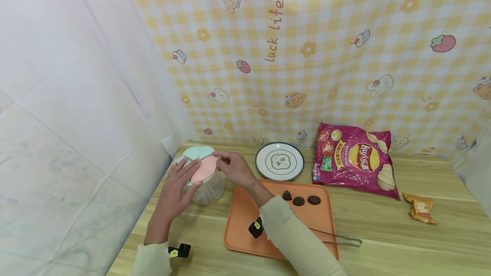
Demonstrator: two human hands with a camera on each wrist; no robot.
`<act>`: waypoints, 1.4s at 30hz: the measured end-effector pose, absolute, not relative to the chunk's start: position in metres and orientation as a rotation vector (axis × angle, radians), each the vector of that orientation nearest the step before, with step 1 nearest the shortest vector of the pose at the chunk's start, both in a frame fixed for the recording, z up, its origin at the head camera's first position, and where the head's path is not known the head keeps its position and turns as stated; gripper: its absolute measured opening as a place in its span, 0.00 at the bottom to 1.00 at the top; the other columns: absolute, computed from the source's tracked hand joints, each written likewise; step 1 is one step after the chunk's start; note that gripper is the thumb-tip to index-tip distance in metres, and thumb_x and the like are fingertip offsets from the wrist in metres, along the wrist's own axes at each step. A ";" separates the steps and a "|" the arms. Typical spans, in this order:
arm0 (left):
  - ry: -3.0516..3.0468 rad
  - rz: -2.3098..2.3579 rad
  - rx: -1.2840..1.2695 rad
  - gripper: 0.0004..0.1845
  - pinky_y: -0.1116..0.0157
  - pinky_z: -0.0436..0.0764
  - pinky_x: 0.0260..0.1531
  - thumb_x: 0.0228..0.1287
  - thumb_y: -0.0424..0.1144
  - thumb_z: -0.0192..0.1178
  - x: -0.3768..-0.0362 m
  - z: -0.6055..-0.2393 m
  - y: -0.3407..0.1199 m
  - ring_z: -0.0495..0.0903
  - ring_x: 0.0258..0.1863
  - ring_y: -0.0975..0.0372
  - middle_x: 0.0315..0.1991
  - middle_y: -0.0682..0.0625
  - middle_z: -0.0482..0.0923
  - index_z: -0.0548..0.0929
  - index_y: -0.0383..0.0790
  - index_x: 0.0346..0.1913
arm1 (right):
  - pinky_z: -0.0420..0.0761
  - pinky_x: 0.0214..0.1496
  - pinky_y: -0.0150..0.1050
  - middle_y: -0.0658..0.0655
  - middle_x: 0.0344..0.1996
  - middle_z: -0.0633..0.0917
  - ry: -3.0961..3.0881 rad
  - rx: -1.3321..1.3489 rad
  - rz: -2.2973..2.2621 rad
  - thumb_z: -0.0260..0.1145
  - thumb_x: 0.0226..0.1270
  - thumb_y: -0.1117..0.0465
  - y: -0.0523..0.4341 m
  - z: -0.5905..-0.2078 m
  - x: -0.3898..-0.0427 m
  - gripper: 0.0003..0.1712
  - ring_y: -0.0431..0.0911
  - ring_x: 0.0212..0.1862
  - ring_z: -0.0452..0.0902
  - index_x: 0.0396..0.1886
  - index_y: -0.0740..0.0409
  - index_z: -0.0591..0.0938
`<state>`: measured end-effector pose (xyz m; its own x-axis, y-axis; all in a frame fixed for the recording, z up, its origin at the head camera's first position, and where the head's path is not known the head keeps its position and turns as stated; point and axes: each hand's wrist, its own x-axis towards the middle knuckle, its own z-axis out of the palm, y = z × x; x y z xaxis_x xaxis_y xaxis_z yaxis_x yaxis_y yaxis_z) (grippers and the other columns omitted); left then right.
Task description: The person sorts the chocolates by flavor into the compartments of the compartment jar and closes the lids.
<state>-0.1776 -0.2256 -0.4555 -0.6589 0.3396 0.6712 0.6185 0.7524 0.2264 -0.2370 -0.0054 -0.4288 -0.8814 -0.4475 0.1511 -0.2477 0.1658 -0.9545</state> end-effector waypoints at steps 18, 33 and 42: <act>-2.347 -0.616 -0.669 0.24 0.47 0.52 0.65 0.66 0.49 0.56 -0.180 -0.454 -0.225 0.66 0.63 0.50 0.61 0.50 0.72 0.75 0.42 0.61 | 0.74 0.28 0.36 0.54 0.30 0.82 2.316 -0.759 -1.822 0.52 0.73 0.60 -0.011 -0.428 -0.232 0.20 0.52 0.35 0.77 0.61 0.56 0.75; -2.322 -0.744 -0.589 0.22 0.48 0.50 0.65 0.65 0.48 0.57 -0.183 -0.460 -0.221 0.65 0.64 0.53 0.60 0.52 0.73 0.77 0.45 0.60 | 0.78 0.37 0.42 0.53 0.37 0.81 2.324 -0.703 -1.795 0.54 0.73 0.53 0.000 -0.428 -0.229 0.22 0.49 0.40 0.78 0.64 0.47 0.73; -2.331 -0.779 -0.559 0.21 0.52 0.54 0.64 0.66 0.48 0.56 -0.182 -0.456 -0.222 0.67 0.62 0.56 0.59 0.55 0.74 0.78 0.47 0.59 | 0.77 0.39 0.42 0.42 0.42 0.82 2.450 -0.708 -1.716 0.57 0.70 0.53 0.043 -0.418 -0.216 0.13 0.40 0.42 0.77 0.51 0.41 0.81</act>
